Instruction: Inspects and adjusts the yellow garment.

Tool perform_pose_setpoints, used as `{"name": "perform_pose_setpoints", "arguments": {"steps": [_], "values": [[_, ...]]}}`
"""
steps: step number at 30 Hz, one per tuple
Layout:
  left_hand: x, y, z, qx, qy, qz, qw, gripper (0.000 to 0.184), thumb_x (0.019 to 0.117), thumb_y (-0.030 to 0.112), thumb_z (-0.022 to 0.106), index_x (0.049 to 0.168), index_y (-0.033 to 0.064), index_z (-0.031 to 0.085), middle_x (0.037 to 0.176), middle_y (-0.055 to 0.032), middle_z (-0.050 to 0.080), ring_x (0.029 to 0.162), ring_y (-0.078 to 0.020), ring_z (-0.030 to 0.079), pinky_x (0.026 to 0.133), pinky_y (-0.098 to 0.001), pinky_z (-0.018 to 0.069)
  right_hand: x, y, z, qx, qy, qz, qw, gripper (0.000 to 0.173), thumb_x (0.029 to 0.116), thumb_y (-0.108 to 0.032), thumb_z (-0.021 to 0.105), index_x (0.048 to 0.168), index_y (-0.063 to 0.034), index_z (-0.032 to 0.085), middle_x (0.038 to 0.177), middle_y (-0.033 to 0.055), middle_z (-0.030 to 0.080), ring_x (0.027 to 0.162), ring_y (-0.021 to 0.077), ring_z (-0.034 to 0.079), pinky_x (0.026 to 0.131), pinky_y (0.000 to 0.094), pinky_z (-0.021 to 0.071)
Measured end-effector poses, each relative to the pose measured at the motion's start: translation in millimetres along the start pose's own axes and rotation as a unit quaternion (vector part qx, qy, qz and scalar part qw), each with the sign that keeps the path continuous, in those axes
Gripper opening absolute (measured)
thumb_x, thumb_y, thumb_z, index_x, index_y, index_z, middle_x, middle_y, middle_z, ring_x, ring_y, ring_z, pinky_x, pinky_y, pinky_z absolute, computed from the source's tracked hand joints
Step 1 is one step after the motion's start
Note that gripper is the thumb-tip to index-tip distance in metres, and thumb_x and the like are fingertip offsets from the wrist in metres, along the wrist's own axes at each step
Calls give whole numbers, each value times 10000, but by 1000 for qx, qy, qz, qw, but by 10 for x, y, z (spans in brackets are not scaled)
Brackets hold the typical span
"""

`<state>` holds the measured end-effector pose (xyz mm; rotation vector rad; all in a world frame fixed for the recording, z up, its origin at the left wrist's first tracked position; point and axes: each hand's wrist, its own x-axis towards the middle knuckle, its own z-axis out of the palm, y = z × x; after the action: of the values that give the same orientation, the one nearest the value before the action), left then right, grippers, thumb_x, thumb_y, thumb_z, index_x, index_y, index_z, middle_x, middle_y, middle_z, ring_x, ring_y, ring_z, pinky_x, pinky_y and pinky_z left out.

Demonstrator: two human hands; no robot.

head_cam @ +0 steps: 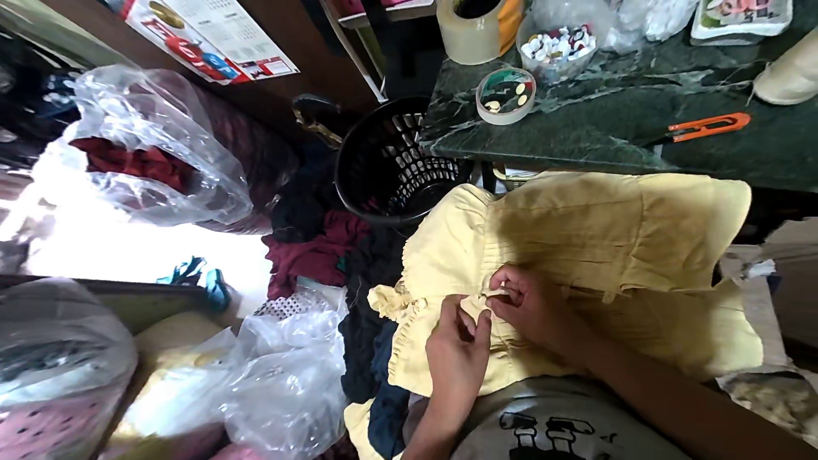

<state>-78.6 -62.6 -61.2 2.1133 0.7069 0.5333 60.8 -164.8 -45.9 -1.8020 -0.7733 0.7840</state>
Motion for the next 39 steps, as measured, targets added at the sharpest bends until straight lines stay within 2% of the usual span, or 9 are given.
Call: {"name": "perform_pose_setpoints", "arguments": {"steps": [4,7,11,13,17,26,32,37,39], "values": [[-152,-149,-23,112,81,70,988,410,900,338,748,1118,1,663,655,20,567,506,-60,520,474,-238,477,-59,-282,-196,-128,15,49,990,201,981,-159,623,1112,-10,651,831,125,647,708,221,611,668,412,525],[-220,-272,-142,133,131,112,976,434,945,434,657,1109,32,652,961,-114,669,887,-201,631,807,-355,525,33,-387,-371,-214,130,-75,965,148,968,-132,646,1041,-23,715,693,105,644,581,238,613,550,434,525],[-46,-304,-341,-3,89,-92,992,510,1059,294,409,1373,-104,473,1211,-217,591,1086,-219,599,926,-377,513,576,-537,-504,-273,81,-57,957,396,992,-337,675,1228,-19,664,914,176,711,825,357,705,734,574,565],[134,-309,-404,-82,76,-187,976,432,1097,296,363,1263,-36,585,1085,-105,642,955,-100,624,856,-300,525,841,-523,-428,-274,22,-12,961,510,954,-428,715,1225,-1,648,1016,215,695,962,403,687,824,619,547],[354,-402,-440,-181,113,-124,969,146,1031,94,529,914,55,608,722,36,569,611,-36,552,575,-202,481,1014,-506,-315,-312,-9,-76,947,211,1038,-212,586,980,-28,670,851,170,677,840,364,690,727,570,546],[483,-582,-323,-75,164,-31,983,160,1026,96,523,1074,-30,610,644,48,536,518,11,498,504,-174,445,938,-270,-268,-344,124,-111,924,220,1057,-185,525,1078,-3,646,821,172,683,736,365,704,653,549,565],[488,-675,-582,-239,41,-280,929,551,1134,329,202,1142,-20,628,999,-50,685,911,-81,655,847,-300,542,275,-143,-536,-324,63,-179,927,474,971,-393,650,1236,0,667,907,185,728,751,371,718,657,568,579],[577,-392,-669,-206,-33,-296,932,580,1121,413,237,1385,-10,533,1306,-148,618,1185,-162,604,1024,-384,489,-403,162,-896,-393,162,-134,895,526,921,-396,644,1203,46,687,894,261,722,701,451,702,612,619,552],[598,-361,-571,-160,2,-237,958,440,1104,356,375,1171,-3,621,1028,-97,650,948,-125,628,856,-339,518,-637,227,-1004,-345,246,-84,902,520,940,-360,659,1227,73,648,854,283,692,649,412,662,582,591,529]]}}
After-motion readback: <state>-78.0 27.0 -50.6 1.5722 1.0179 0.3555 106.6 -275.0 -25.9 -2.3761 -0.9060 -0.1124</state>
